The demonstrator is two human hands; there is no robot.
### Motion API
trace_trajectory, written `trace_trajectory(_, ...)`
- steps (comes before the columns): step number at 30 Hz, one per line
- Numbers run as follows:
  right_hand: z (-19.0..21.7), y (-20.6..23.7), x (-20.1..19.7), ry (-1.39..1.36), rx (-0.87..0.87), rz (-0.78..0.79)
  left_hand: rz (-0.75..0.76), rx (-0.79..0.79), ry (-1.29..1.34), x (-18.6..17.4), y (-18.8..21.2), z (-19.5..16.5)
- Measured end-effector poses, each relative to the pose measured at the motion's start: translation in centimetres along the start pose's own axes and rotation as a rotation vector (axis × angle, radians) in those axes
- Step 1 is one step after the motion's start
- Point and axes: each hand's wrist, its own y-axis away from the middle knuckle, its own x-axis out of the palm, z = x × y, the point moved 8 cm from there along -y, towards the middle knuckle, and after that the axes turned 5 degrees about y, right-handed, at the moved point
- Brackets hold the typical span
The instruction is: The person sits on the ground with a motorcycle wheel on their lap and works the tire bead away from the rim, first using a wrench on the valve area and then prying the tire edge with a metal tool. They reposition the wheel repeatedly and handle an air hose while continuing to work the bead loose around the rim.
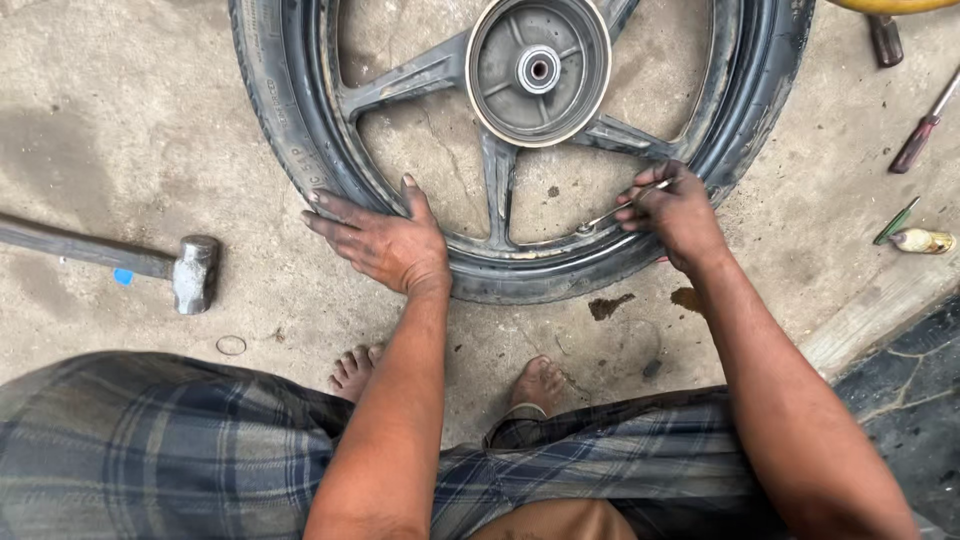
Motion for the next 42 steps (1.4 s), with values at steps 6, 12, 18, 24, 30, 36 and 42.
trace_trajectory(6, -0.1, 1.3, 0.8, -0.130, 0.137, 0.044, -0.064, 0.043, -0.023, -0.1, 0.0, 0.4)
trace_trajectory(12, 1.4, 2.6, 1.6, 0.006, 0.108, 0.002, -0.012, -0.022, 0.012, -0.1, 0.1, 0.5)
trace_trajectory(18, -0.6, 5.9, 16.0, 1.403, -0.433, 0.233, -0.081, 0.037, 0.016, -0.3, 0.2, 0.6)
trace_trajectory(24, 4.8, 5.3, 10.3, 1.160, -0.865, -0.352, -0.089, 0.033, -0.049, -0.3, 0.2, 0.9)
trace_trajectory(30, 1.1, 1.2, 2.0, 0.014, 0.024, -0.064, -0.011, -0.004, -0.012, -0.1, 0.1, 0.4)
trace_trajectory(36, -0.3, 1.2, 0.8, -0.014, 0.202, -0.080, -0.023, 0.022, -0.022, 0.2, 0.2, 0.7)
trace_trajectory(42, 1.7, 3.9, 6.1, 0.585, -0.104, -0.104, -0.058, 0.034, -0.010, -0.2, 0.2, 0.4)
